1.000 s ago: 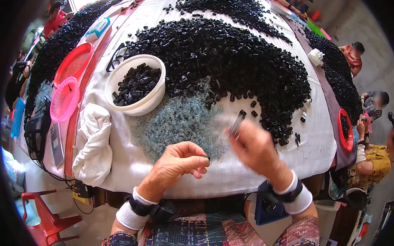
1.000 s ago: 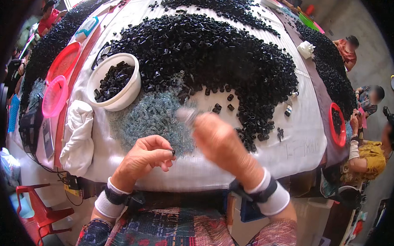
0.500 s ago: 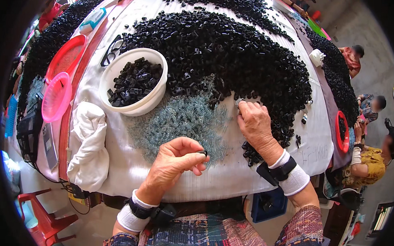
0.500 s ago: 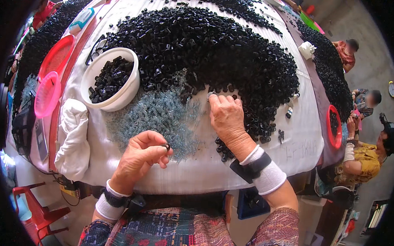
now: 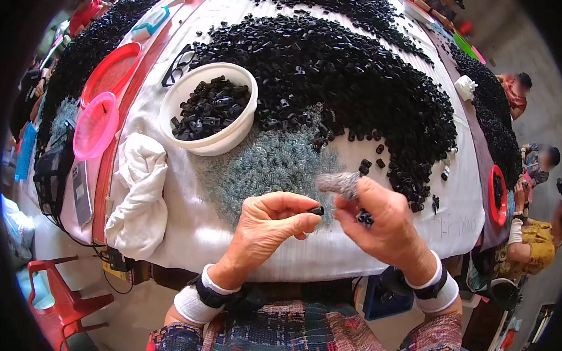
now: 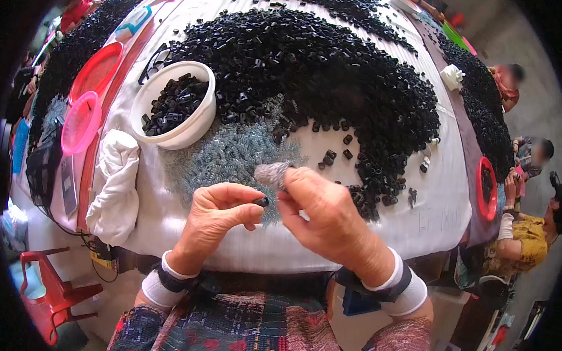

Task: Sort small black shoe components from a pile on a table.

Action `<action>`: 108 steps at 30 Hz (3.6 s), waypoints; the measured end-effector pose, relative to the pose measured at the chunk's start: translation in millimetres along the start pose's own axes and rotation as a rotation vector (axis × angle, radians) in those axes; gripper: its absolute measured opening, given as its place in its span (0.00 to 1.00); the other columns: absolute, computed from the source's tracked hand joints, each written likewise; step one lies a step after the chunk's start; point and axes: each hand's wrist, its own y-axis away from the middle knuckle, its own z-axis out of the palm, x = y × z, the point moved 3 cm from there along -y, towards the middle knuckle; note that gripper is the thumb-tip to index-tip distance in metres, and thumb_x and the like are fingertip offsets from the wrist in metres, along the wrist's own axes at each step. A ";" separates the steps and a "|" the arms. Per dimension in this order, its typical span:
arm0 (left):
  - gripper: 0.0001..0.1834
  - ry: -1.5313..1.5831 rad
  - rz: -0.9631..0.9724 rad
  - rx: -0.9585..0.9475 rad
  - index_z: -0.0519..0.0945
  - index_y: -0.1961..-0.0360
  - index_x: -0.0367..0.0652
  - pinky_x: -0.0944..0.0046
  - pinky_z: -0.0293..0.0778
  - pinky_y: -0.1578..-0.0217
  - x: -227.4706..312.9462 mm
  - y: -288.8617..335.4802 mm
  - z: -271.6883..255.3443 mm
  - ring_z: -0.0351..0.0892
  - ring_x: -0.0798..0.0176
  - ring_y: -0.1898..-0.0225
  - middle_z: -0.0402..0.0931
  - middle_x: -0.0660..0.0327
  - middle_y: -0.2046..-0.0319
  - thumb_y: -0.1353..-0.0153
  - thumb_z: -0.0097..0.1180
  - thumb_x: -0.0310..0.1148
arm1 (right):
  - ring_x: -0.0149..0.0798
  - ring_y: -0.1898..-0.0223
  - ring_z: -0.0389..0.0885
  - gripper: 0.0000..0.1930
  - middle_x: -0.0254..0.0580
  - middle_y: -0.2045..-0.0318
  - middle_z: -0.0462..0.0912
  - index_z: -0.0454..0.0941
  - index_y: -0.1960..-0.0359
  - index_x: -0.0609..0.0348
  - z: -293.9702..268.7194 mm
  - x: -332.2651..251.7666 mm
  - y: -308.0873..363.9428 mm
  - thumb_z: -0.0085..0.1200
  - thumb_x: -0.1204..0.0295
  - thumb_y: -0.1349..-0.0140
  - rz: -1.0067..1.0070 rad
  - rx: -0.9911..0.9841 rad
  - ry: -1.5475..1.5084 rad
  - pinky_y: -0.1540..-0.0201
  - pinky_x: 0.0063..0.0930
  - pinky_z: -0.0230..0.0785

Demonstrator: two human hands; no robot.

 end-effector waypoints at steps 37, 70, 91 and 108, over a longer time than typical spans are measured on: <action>0.13 0.011 -0.001 -0.073 0.80 0.59 0.34 0.72 0.78 0.68 -14.2 9.2 11.0 0.80 0.72 0.68 0.82 0.59 0.68 0.46 0.65 0.25 | 0.43 0.78 0.78 0.13 0.46 0.76 0.77 0.77 0.64 0.65 13.1 -10.5 26.5 0.62 0.84 0.52 -0.125 0.208 0.086 0.78 0.30 0.69; 0.09 0.233 -0.093 -0.025 0.80 0.62 0.33 0.70 0.77 0.71 -13.9 0.5 -2.8 0.80 0.67 0.72 0.81 0.56 0.71 0.45 0.62 0.22 | 0.52 0.70 0.77 0.06 0.50 0.74 0.77 0.71 0.69 0.64 -17.9 100.4 50.6 0.52 0.81 0.49 0.393 0.206 0.369 0.67 0.40 0.70; 0.10 0.178 -0.105 -0.016 0.79 0.61 0.33 0.72 0.77 0.71 -18.4 0.8 19.2 0.81 0.67 0.69 0.80 0.57 0.69 0.44 0.62 0.24 | 0.30 0.71 0.81 0.17 0.40 0.70 0.82 0.74 0.56 0.65 -4.0 49.8 39.4 0.59 0.85 0.49 0.217 0.363 0.011 0.66 0.21 0.73; 0.09 0.051 -0.009 0.038 0.80 0.63 0.33 0.70 0.77 0.70 -16.8 7.8 27.4 0.81 0.67 0.69 0.81 0.57 0.69 0.44 0.63 0.25 | 0.30 0.68 0.82 0.15 0.41 0.70 0.84 0.77 0.59 0.64 22.6 9.2 40.7 0.63 0.83 0.51 0.163 0.452 -0.162 0.63 0.22 0.75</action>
